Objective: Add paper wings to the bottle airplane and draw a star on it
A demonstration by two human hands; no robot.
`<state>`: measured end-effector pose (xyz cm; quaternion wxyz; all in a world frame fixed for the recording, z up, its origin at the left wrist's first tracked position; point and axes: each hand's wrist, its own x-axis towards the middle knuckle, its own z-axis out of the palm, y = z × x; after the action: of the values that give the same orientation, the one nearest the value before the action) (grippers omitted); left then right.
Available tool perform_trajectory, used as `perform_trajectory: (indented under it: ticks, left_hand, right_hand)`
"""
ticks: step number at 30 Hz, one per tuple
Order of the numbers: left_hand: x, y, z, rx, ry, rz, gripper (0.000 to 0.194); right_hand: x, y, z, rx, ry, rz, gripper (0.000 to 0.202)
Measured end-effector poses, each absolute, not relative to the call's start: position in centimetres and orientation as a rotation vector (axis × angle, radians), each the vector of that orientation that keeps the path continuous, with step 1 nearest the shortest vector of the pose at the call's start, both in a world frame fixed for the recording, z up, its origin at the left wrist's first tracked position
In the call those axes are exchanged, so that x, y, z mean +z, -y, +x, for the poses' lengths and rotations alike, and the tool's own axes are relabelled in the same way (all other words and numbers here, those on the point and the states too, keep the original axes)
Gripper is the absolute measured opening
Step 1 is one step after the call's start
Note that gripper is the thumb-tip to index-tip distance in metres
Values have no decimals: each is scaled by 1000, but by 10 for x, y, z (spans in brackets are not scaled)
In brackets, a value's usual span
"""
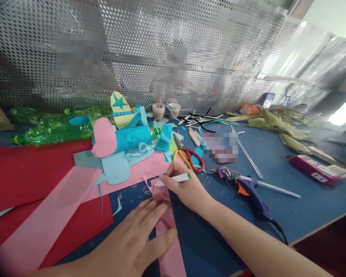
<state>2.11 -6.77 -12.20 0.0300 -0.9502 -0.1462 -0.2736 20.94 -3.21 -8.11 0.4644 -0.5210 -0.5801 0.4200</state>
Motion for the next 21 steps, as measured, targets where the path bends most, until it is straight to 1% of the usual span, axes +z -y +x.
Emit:
perform_trajectory:
  ticks: [3,9,13,15,17,21]
  left_hand:
    - [-124,68,21,-816,467,-2948,60]
    - [-122,67,22,-790,464,-2975,53]
    - [-108,67,21,-765,456,-2975,55]
    - [-98,67,20,-650,444,-3011,53]
    - [-90,66,19,-611,451,-3013,53]
    - [-84,65,20,-588,443,-3022,53]
  right_hand:
    - [-83,31,209,1033,1397,-1262,25]
    - [-85,31,209,1022,1376,-1275,28]
    - [-82,32,210,937,1394,-1344,30]
    - [-80,33,210,916,1404,-1358,29]
    - [-79,33,211,905,1403,-1358,28]
    - [-79,32,212,901,1372,-1330,28]
